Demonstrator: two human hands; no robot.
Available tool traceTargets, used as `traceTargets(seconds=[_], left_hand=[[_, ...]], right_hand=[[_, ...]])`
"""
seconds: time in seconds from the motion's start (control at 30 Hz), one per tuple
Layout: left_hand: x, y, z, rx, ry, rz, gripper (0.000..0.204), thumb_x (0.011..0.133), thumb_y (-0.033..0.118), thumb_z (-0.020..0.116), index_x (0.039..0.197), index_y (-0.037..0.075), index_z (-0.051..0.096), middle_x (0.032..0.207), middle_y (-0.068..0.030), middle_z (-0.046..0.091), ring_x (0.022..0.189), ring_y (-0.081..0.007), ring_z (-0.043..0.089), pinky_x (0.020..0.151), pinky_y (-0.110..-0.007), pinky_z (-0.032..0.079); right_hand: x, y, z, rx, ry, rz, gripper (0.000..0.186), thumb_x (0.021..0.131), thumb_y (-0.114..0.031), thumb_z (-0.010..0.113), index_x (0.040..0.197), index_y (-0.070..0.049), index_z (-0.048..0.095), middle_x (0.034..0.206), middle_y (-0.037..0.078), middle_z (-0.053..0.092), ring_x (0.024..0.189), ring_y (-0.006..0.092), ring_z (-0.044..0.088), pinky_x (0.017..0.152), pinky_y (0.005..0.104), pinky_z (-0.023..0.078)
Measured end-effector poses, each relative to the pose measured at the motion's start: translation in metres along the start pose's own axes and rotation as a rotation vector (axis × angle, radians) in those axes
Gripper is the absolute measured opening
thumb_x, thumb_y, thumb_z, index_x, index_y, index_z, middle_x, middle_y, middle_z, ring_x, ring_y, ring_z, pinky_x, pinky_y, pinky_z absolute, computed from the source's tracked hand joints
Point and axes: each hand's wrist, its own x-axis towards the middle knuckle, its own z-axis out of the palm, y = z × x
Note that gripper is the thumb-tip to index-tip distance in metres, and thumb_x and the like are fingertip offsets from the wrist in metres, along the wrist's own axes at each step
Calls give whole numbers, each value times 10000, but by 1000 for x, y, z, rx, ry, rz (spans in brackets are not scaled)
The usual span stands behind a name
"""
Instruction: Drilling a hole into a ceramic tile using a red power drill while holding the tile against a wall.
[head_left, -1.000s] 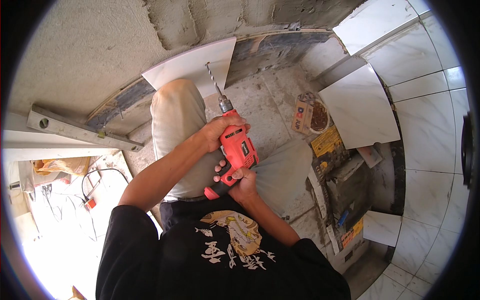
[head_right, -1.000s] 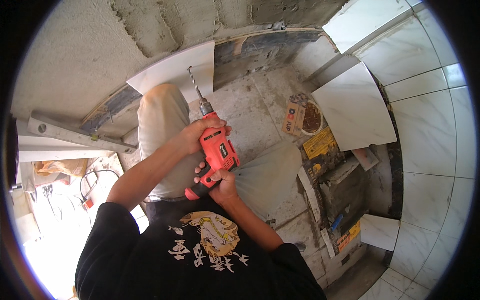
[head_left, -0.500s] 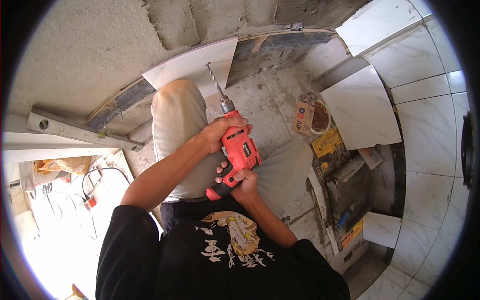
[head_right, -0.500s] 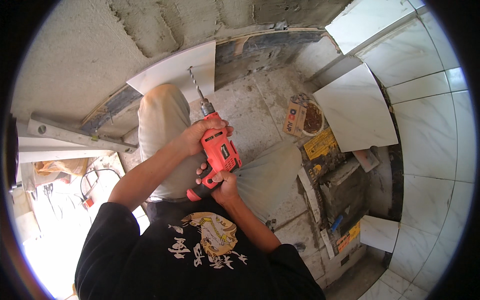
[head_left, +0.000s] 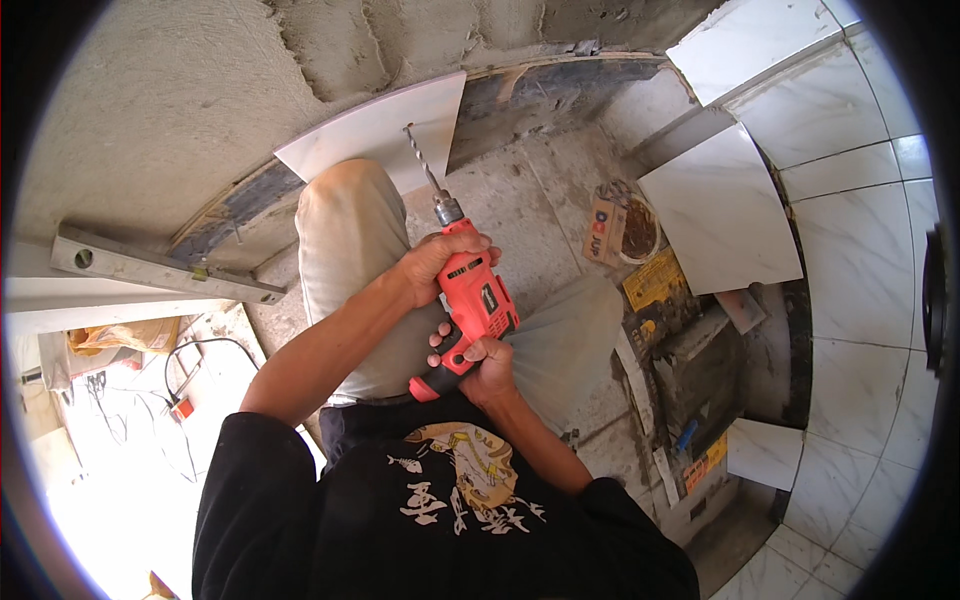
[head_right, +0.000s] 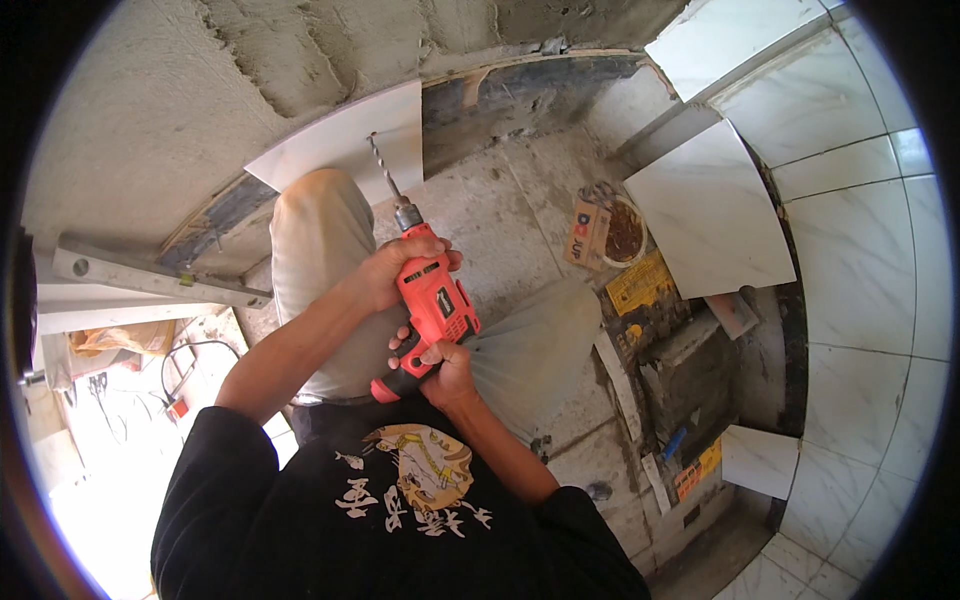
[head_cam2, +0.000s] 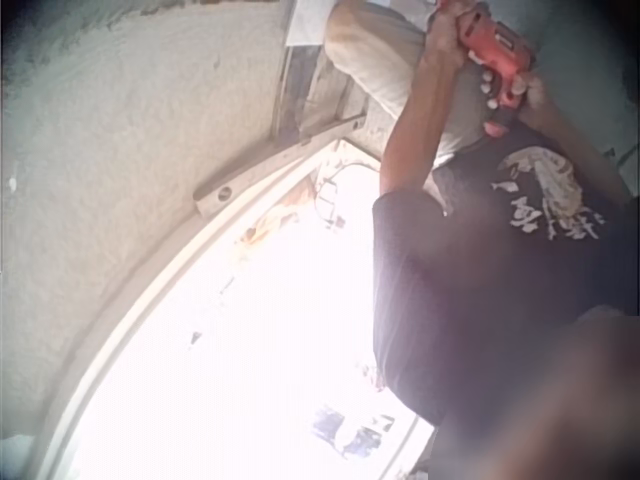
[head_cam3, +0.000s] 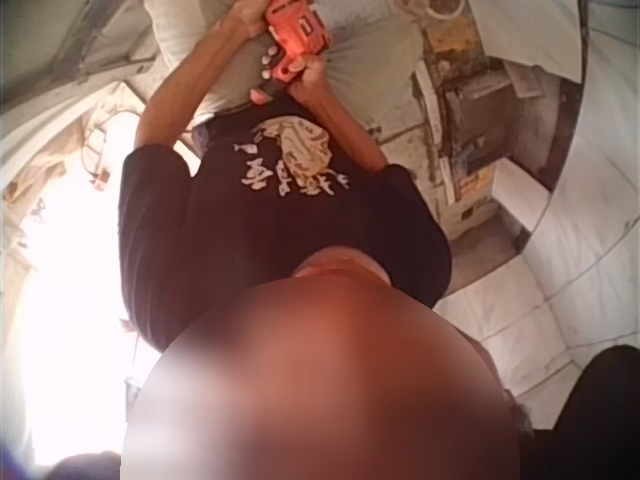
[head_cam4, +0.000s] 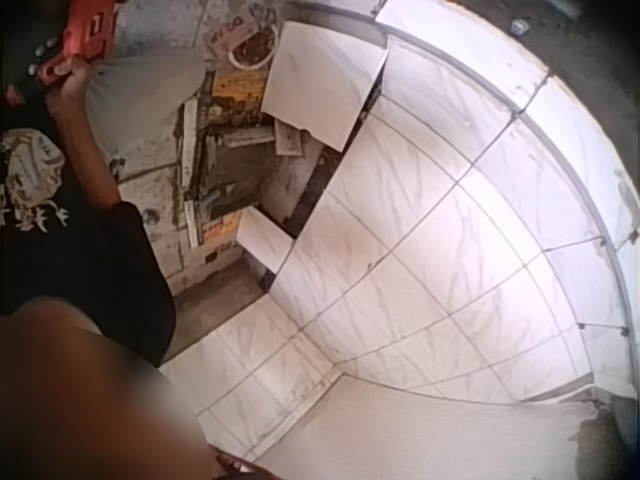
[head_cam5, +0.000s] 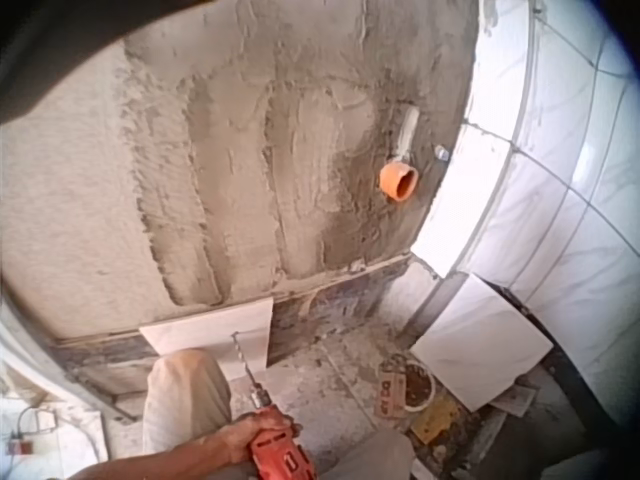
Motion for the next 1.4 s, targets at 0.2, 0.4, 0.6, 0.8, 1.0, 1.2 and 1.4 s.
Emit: traceTargets(seconds=[0.2,0.4,0.6,0.8,1.0,1.2,1.4], left_hand=[[-1,6,15,-47,-62,-41,398,811,239,799,1099,55,595,1112,-131,663,1056,-247,634,966,-430,527],[9,4,17,-113,3,-48,376,832,197,773,1122,52,583,1128,-140,659,1092,-267,621,982,-447,520],[13,1,10,-56,26,0,350,832,164,761,1112,37,595,1126,-139,667,1066,-250,639,983,-432,526],[13,1,10,-25,-18,-15,404,847,168,753,1174,5,581,1193,-160,648,1165,-273,604,1041,-463,503],[12,-1,9,-49,7,15,360,816,182,784,1081,21,603,1091,-143,677,1006,-233,655,936,-402,546],[12,0,10,-56,35,11,374,812,182,784,1093,23,593,1085,-144,673,1004,-235,653,936,-409,547],[13,1,10,-44,16,8,340,820,187,762,1080,30,609,1075,-121,672,1006,-231,645,941,-404,544]], right_hand=[[-7,-25,4,-36,37,32,625,555,-65,575,1176,-4,541,978,129,620,946,322,614,731,464,540],[-2,-30,-2,-63,109,2,581,563,-110,591,1131,10,550,970,134,628,952,343,627,706,477,560],[5,-20,-19,-22,-8,-5,604,535,-130,583,1127,-13,551,949,117,610,887,312,601,662,434,532],[5,-17,-21,8,11,-8,629,519,-131,578,1135,-13,543,945,104,592,887,294,575,653,413,514],[5,-16,-20,2,-3,2,642,520,-134,577,1149,-10,537,953,104,592,894,290,571,656,413,513],[7,-16,-22,1,-16,2,640,522,-138,578,1147,-8,539,953,105,591,892,291,568,662,413,514],[6,-15,-15,-21,18,-29,648,541,-149,566,1170,5,543,961,139,626,883,322,606,652,428,531]])
